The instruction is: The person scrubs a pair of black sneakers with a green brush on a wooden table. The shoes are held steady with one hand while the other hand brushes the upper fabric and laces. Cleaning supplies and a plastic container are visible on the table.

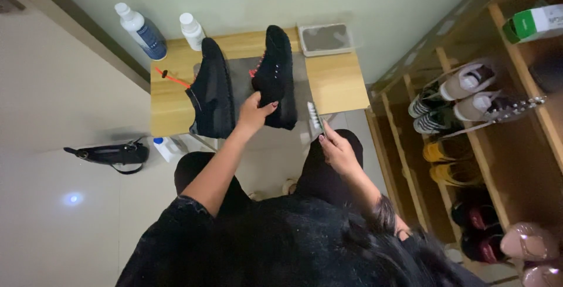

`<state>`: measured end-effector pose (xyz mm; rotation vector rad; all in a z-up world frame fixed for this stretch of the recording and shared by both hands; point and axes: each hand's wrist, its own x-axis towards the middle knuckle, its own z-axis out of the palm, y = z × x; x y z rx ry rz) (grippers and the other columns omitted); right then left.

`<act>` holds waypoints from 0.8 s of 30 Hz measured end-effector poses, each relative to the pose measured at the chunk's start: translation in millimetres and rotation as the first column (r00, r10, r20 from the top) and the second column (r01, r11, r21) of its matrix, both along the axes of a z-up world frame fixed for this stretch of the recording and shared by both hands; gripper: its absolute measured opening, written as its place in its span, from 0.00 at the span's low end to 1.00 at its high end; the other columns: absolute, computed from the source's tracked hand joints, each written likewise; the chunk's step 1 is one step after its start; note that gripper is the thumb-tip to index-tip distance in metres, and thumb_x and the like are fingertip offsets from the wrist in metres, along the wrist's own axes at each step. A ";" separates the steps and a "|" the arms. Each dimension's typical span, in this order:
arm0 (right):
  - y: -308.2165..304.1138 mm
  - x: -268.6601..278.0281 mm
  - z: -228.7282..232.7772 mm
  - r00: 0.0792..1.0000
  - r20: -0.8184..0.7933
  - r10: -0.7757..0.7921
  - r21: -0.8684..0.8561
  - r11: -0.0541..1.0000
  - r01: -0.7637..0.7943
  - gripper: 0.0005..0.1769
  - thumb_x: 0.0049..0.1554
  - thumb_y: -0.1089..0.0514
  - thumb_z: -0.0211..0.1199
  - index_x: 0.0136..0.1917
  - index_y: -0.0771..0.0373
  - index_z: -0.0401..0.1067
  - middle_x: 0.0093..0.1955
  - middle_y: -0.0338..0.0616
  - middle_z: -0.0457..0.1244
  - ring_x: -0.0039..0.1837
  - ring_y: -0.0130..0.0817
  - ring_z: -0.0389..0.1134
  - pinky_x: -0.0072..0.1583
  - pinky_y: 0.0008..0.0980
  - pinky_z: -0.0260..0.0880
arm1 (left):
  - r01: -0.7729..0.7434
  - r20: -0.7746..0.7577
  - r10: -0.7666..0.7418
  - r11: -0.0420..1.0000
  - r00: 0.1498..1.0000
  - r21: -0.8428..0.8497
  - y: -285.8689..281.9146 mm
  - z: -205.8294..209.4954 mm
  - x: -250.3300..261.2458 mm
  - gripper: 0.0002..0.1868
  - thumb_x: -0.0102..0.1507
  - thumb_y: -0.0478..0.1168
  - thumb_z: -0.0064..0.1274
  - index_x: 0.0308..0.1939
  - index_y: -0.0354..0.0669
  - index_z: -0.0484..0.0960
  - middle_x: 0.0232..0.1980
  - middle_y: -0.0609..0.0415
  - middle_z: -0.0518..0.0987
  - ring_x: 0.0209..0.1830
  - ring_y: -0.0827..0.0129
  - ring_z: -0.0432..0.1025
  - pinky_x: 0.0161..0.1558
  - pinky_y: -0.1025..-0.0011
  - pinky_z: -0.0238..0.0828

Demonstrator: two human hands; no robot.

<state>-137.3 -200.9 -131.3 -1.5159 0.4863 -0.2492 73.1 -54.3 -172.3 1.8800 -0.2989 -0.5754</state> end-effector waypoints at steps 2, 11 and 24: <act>2.9 4.2 29.7 1.000 -0.019 0.012 -0.164 0.986 -0.015 0.24 0.55 0.61 0.50 0.65 0.58 0.58 0.41 0.49 0.54 0.37 0.34 0.58 0.38 0.31 0.57 | -0.029 0.001 0.029 0.997 1.000 -0.077 -2.7 -5.9 -3.9 0.28 0.56 0.44 0.56 0.56 0.34 0.68 0.58 0.39 0.67 0.61 0.51 0.59 0.58 0.57 0.56; 23.6 49.4 19.4 0.997 0.069 -0.024 -0.899 0.431 0.073 0.21 0.53 0.58 0.52 0.61 0.54 0.67 0.39 0.44 0.57 0.36 0.39 0.61 0.37 0.31 0.61 | -0.060 -0.085 0.056 0.997 0.995 -0.046 16.3 13.8 -38.4 0.40 0.60 0.53 0.49 0.66 0.32 0.49 0.68 0.37 0.51 0.69 0.52 0.46 0.66 0.55 0.41; 33.9 20.4 -6.3 0.975 0.220 -0.029 -0.974 -0.066 0.217 0.17 0.50 0.57 0.55 0.54 0.52 0.70 0.30 0.38 0.52 0.26 0.33 0.58 0.30 0.25 0.60 | 0.006 -0.144 -0.016 0.997 0.990 -0.073 21.4 44.9 -55.8 0.45 0.63 0.55 0.40 0.66 0.27 0.34 0.70 0.33 0.40 0.70 0.51 0.39 0.67 0.54 0.37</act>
